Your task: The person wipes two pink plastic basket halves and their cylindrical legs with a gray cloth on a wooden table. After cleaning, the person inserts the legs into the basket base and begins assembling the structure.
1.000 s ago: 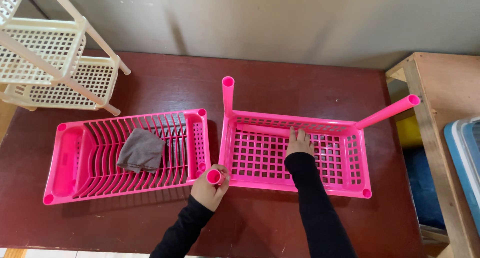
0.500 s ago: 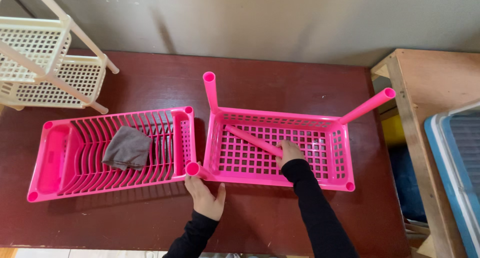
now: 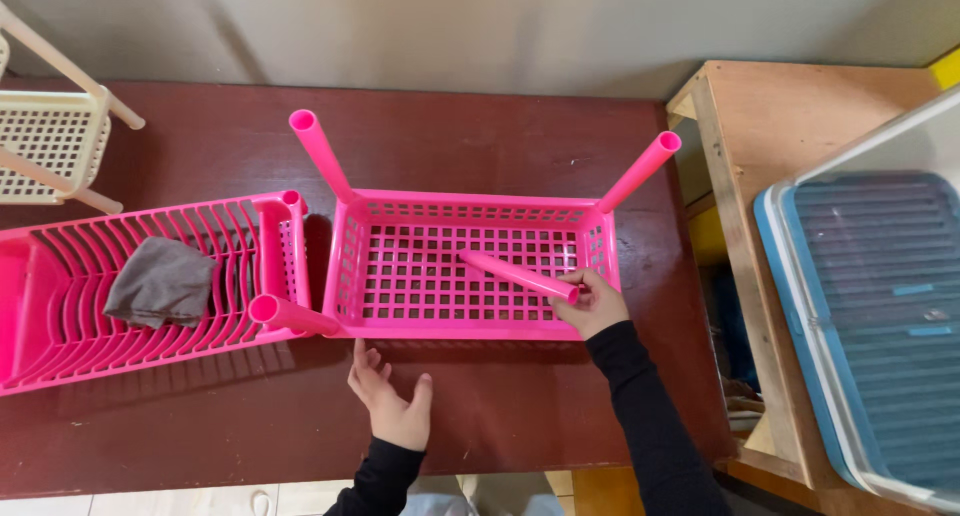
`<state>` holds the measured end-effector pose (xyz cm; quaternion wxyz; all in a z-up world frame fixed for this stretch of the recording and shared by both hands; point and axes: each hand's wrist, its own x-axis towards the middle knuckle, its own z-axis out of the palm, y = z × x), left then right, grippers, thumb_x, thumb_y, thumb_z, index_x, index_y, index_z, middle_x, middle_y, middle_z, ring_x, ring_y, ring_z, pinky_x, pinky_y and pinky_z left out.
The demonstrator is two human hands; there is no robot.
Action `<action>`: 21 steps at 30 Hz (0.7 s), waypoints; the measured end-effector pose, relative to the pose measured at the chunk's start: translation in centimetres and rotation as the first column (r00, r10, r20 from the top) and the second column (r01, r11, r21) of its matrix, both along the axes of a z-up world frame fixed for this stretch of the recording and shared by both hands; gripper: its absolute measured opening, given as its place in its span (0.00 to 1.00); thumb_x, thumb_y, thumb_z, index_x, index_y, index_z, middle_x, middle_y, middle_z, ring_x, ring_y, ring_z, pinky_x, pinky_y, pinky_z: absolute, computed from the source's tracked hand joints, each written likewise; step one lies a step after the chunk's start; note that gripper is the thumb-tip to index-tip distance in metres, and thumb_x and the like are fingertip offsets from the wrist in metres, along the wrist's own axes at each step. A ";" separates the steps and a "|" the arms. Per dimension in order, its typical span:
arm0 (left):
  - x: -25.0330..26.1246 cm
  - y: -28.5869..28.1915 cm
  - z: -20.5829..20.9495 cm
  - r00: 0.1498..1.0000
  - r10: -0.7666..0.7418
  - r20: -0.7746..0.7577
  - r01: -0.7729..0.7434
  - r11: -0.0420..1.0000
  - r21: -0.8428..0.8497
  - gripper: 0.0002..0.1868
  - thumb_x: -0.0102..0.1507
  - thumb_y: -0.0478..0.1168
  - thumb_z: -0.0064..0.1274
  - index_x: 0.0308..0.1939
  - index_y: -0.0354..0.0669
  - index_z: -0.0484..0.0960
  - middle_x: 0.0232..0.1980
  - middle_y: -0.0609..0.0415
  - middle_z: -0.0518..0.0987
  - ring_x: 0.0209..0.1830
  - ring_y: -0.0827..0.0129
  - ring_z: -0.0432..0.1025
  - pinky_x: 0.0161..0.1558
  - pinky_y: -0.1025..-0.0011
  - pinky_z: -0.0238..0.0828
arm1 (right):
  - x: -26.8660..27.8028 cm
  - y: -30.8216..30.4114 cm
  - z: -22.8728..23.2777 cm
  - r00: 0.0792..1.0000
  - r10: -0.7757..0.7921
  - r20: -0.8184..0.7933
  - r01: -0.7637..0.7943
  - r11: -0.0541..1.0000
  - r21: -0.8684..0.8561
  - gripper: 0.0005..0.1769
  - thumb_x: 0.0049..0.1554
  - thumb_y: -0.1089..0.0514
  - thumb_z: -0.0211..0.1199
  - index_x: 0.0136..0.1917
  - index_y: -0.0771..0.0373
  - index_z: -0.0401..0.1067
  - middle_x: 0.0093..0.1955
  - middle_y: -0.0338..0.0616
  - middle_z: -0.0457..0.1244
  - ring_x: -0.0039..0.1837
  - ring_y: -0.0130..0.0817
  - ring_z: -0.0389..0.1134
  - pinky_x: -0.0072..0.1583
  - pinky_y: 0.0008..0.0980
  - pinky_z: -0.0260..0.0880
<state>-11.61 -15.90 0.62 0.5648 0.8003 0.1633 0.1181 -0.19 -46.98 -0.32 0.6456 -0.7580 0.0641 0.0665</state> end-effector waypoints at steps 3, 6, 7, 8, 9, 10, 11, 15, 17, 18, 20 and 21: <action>-0.2 -2.7 1.8 0.964 -0.220 0.153 0.191 0.965 0.182 0.54 0.53 0.32 0.59 0.78 0.34 0.46 0.71 0.34 0.52 0.69 0.43 0.56 0.71 0.53 0.56 | -1.1 -1.6 0.9 0.986 -0.134 0.101 0.109 0.968 0.226 0.15 0.56 0.70 0.64 0.56 0.66 0.67 0.57 0.48 0.68 0.56 0.32 0.72 0.56 0.31 0.77; 1.1 -4.5 3.0 0.880 -0.446 0.162 0.336 0.827 0.450 0.49 0.51 0.35 0.63 0.74 0.35 0.55 0.70 0.33 0.57 0.70 0.36 0.54 0.70 0.47 0.52 | -1.9 -2.9 2.0 0.952 -0.295 0.085 0.245 0.897 0.368 0.14 0.58 0.68 0.61 0.57 0.65 0.64 0.56 0.49 0.70 0.57 0.33 0.74 0.57 0.33 0.79; 1.9 -5.1 3.1 0.856 -0.497 0.143 0.361 0.772 0.523 0.48 0.51 0.37 0.63 0.73 0.37 0.58 0.69 0.35 0.59 0.71 0.38 0.54 0.71 0.46 0.51 | -2.2 -3.1 2.3 0.939 -0.323 0.118 0.264 0.897 0.355 0.15 0.58 0.68 0.61 0.58 0.66 0.65 0.55 0.49 0.70 0.57 0.34 0.74 0.58 0.33 0.79; 2.8 -5.5 3.0 0.830 -0.545 0.118 0.382 0.709 0.592 0.46 0.51 0.39 0.63 0.72 0.39 0.61 0.68 0.37 0.61 0.71 0.39 0.55 0.71 0.45 0.50 | -2.5 -3.0 2.6 0.924 -0.352 0.149 0.285 0.895 0.344 0.16 0.59 0.68 0.61 0.60 0.66 0.65 0.55 0.49 0.70 0.57 0.34 0.73 0.59 0.32 0.79; 3.6 -5.9 2.8 0.802 -0.590 0.089 0.398 0.640 0.657 0.44 0.51 0.41 0.64 0.70 0.41 0.63 0.67 0.39 0.64 0.71 0.41 0.56 0.72 0.44 0.49 | -2.8 -2.8 2.7 0.916 -0.329 0.228 0.260 0.922 0.286 0.17 0.59 0.68 0.63 0.61 0.66 0.65 0.56 0.49 0.69 0.58 0.33 0.72 0.60 0.32 0.77; 4.4 -6.4 2.4 0.776 -0.629 0.045 0.414 0.562 0.716 0.42 0.52 0.44 0.64 0.69 0.43 0.65 0.65 0.41 0.67 0.69 0.44 0.59 0.70 0.43 0.51 | -3.0 -2.4 2.8 0.904 -0.301 0.303 0.240 0.945 0.222 0.19 0.59 0.69 0.65 0.62 0.67 0.65 0.56 0.49 0.68 0.58 0.33 0.71 0.61 0.31 0.74; 5.4 -6.8 2.0 0.749 -0.663 -0.003 0.425 0.478 0.769 0.40 0.53 0.48 0.63 0.67 0.45 0.67 0.62 0.44 0.70 0.67 0.47 0.62 0.69 0.43 0.53 | -3.3 -1.9 2.9 0.888 -0.266 0.375 0.223 0.962 0.155 0.21 0.58 0.69 0.67 0.63 0.68 0.65 0.57 0.49 0.67 0.59 0.33 0.70 0.62 0.31 0.72; 7.8 -8.1 -0.2 0.627 -0.629 -0.459 0.682 0.160 0.713 0.36 0.61 0.60 0.57 0.70 0.54 0.69 0.49 0.52 0.78 0.54 0.57 0.72 0.62 0.47 0.62 | -4.6 0.6 2.4 0.910 -0.264 0.321 0.290 0.956 -0.037 0.20 0.54 0.64 0.70 0.59 0.65 0.70 0.53 0.44 0.70 0.55 0.29 0.72 0.57 0.30 0.75; 8.7 -8.2 -1.1 0.666 -0.652 -0.363 0.611 0.199 0.766 0.31 0.60 0.62 0.57 0.63 0.57 0.74 0.43 0.54 0.80 0.48 0.58 0.75 0.57 0.47 0.66 | -5.0 1.5 1.7 0.913 -0.246 0.325 0.319 0.928 -0.192 0.19 0.51 0.61 0.72 0.56 0.64 0.73 0.50 0.42 0.71 0.52 0.27 0.73 0.55 0.30 0.75; 8.9 -8.2 -1.5 0.683 -0.659 -0.313 0.575 0.221 0.788 0.29 0.59 0.63 0.57 0.60 0.59 0.77 0.40 0.55 0.81 0.46 0.59 0.76 0.55 0.47 0.68 | -5.0 1.6 1.2 0.911 -0.192 0.364 0.302 0.913 -0.273 0.17 0.52 0.62 0.72 0.54 0.64 0.75 0.49 0.42 0.71 0.52 0.28 0.73 0.55 0.30 0.75; 9.4 -8.1 -2.0 0.654 -0.646 -0.394 0.656 0.224 0.721 0.28 0.60 0.65 0.55 0.57 0.57 0.79 0.40 0.54 0.81 0.44 0.58 0.77 0.49 0.51 0.72 | -4.8 1.5 0.6 0.902 -0.071 0.426 0.270 0.862 -0.429 0.13 0.52 0.62 0.72 0.52 0.63 0.77 0.49 0.42 0.71 0.53 0.29 0.73 0.55 0.31 0.74; 9.6 -8.0 -2.2 0.637 -0.638 -0.433 0.693 0.227 0.684 0.28 0.60 0.66 0.55 0.56 0.56 0.80 0.40 0.54 0.81 0.43 0.57 0.78 0.46 0.53 0.74 | -4.7 1.1 0.4 0.928 -0.086 0.362 0.254 0.858 -0.446 0.12 0.53 0.61 0.72 0.51 0.63 0.78 0.48 0.42 0.72 0.50 0.28 0.73 0.53 0.30 0.75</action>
